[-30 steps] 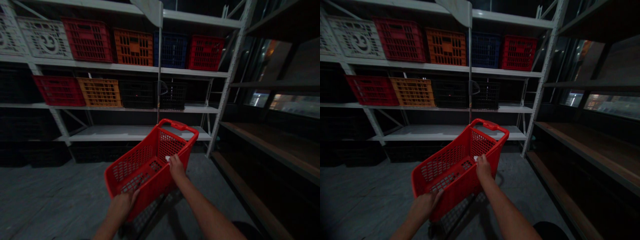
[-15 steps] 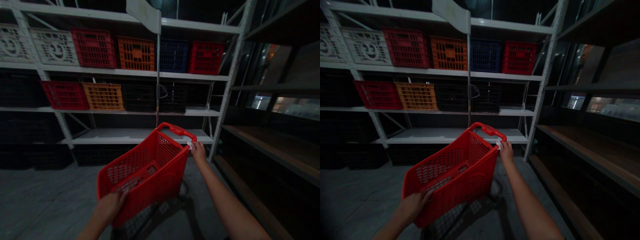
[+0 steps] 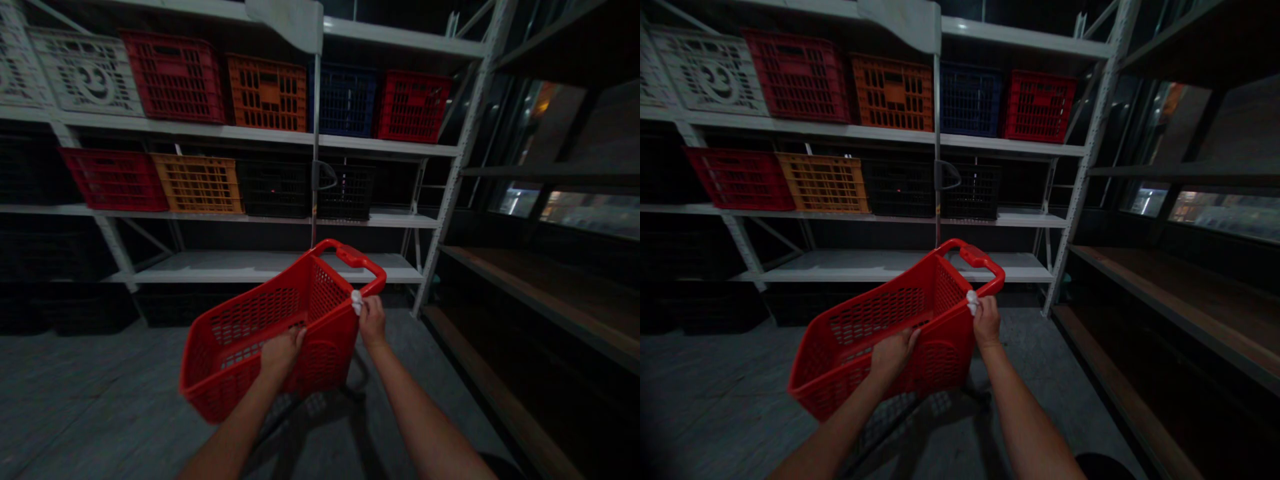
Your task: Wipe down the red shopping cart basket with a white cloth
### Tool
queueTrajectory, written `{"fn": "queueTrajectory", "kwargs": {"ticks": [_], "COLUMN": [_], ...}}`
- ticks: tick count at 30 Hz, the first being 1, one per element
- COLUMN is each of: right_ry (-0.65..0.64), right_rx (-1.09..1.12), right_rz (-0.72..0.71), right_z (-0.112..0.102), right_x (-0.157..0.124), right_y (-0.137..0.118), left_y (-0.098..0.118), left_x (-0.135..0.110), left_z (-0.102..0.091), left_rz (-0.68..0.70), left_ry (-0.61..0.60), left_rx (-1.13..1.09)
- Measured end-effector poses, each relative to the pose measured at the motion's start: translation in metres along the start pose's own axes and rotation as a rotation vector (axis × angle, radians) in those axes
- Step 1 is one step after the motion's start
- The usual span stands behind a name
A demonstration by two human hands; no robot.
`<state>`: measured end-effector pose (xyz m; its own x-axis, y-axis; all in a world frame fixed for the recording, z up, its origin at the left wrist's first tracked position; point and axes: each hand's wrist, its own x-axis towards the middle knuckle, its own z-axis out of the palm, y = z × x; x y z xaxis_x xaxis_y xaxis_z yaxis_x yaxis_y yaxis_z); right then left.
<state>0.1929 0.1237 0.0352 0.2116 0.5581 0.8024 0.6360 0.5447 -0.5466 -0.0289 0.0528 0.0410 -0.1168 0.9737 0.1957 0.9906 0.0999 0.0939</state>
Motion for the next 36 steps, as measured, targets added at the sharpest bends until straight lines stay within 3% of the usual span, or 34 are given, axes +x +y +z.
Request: {"fn": "queueTrajectory", "kwargs": {"ticks": [2,4,11,17,19,23,28,30,32,36], "right_ry": [0.169,0.251,0.134,0.446,0.42,0.248,0.436,0.451,0.383,0.122], "right_rx": [-0.037,-0.041,0.13,0.083,0.091,0.125,0.018,-0.027,-0.034,0.035], "right_rz": [0.118,0.193,0.144,0.329,0.352,0.325,0.314,0.285,0.251,0.217], "right_z": [-0.009,-0.012,-0.008,-0.03,-0.028,-0.025,-0.051,-0.055,-0.05,-0.029], "right_x": [0.014,0.015,-0.013,0.014,0.004,-0.02,0.019,0.025,0.009,-0.056], "right_y": [0.012,0.016,-0.005,0.0,-0.003,-0.008,-0.001,-0.003,-0.008,-0.022], "left_y": [-0.002,-0.001,-0.002,-0.002,-0.001,-0.001,-0.001,0.0,0.001,-0.002], "left_x": [-0.002,-0.004,-0.012,-0.022,-0.024,-0.026,-0.029,-0.031,-0.031,-0.031], "left_z": [0.001,0.001,0.0,0.001,0.002,0.003,-0.001,-0.002,-0.003,-0.001], "left_rz": [0.011,0.018,0.038,0.066,0.072,0.085,0.08,0.063,0.052,0.062], "left_ry": [0.006,0.012,0.023,0.05,0.061,0.071,0.042,0.039,0.04,0.048], "left_rx": [0.008,0.016,0.029,0.045,0.052,0.066,0.043,0.044,0.045,0.049]}}
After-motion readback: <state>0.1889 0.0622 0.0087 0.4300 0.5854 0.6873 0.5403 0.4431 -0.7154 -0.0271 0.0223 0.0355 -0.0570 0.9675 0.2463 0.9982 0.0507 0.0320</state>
